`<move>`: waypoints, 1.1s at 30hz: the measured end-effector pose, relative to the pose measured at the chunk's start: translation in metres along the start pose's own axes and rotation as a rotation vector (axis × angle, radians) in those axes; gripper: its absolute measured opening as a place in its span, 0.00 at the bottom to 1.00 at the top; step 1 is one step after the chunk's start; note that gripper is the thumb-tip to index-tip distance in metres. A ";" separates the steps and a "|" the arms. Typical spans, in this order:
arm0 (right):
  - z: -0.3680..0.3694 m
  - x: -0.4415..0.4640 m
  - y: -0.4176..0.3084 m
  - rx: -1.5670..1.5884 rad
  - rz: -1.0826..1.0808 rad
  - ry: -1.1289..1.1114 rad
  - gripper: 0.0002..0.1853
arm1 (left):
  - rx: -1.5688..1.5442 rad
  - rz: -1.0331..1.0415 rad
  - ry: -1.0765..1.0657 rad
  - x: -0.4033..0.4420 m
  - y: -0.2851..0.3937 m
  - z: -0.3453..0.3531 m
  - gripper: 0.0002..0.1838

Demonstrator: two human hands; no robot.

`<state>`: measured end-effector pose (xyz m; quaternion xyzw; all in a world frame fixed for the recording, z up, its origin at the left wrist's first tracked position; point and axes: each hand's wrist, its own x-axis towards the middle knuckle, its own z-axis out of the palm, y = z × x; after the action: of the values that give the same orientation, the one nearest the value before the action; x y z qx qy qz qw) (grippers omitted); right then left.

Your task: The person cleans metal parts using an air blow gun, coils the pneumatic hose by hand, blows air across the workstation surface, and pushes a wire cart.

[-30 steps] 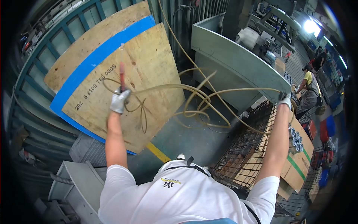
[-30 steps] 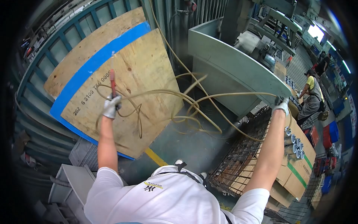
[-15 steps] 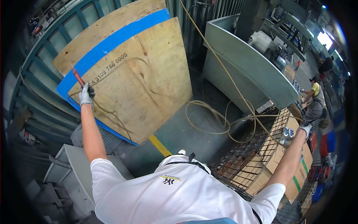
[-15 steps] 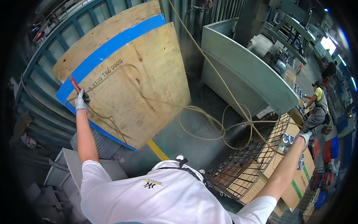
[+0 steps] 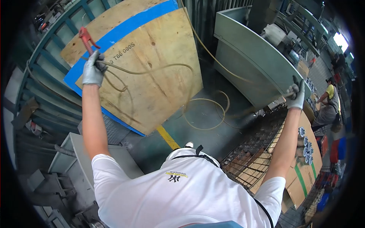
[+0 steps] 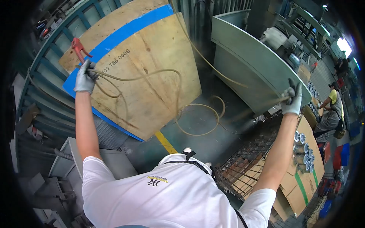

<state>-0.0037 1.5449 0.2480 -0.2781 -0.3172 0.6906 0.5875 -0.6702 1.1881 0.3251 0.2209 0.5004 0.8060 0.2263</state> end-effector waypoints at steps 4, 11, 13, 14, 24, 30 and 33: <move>0.026 -0.032 0.046 -0.732 0.222 -0.231 0.20 | -0.060 -0.003 -0.011 -0.006 0.006 0.047 0.08; -0.025 -0.058 0.182 -1.182 0.389 -0.501 0.12 | -0.045 0.065 -0.343 0.012 0.039 0.112 0.10; -0.055 -0.043 0.200 -1.026 0.399 -0.310 0.15 | 0.026 0.095 -0.318 0.012 0.055 0.124 0.10; -0.056 -0.043 0.195 -0.902 0.402 -0.217 0.13 | 0.084 0.118 -0.308 0.011 0.063 0.133 0.10; 0.000 -0.012 0.121 0.009 0.309 0.204 0.12 | 0.267 0.027 -0.370 -0.025 0.061 0.152 0.11; 0.135 -0.017 0.046 0.079 0.100 -0.135 0.16 | 0.561 -0.237 -0.627 -0.087 -0.072 0.170 0.17; 0.186 -0.019 0.008 0.144 -0.109 -0.360 0.16 | 0.511 -0.404 -0.594 -0.114 -0.164 0.168 0.13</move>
<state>-0.1465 1.5050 0.3622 -0.0896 -0.3814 0.7173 0.5762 -0.4574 1.3045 0.2294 0.3898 0.6301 0.4973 0.4513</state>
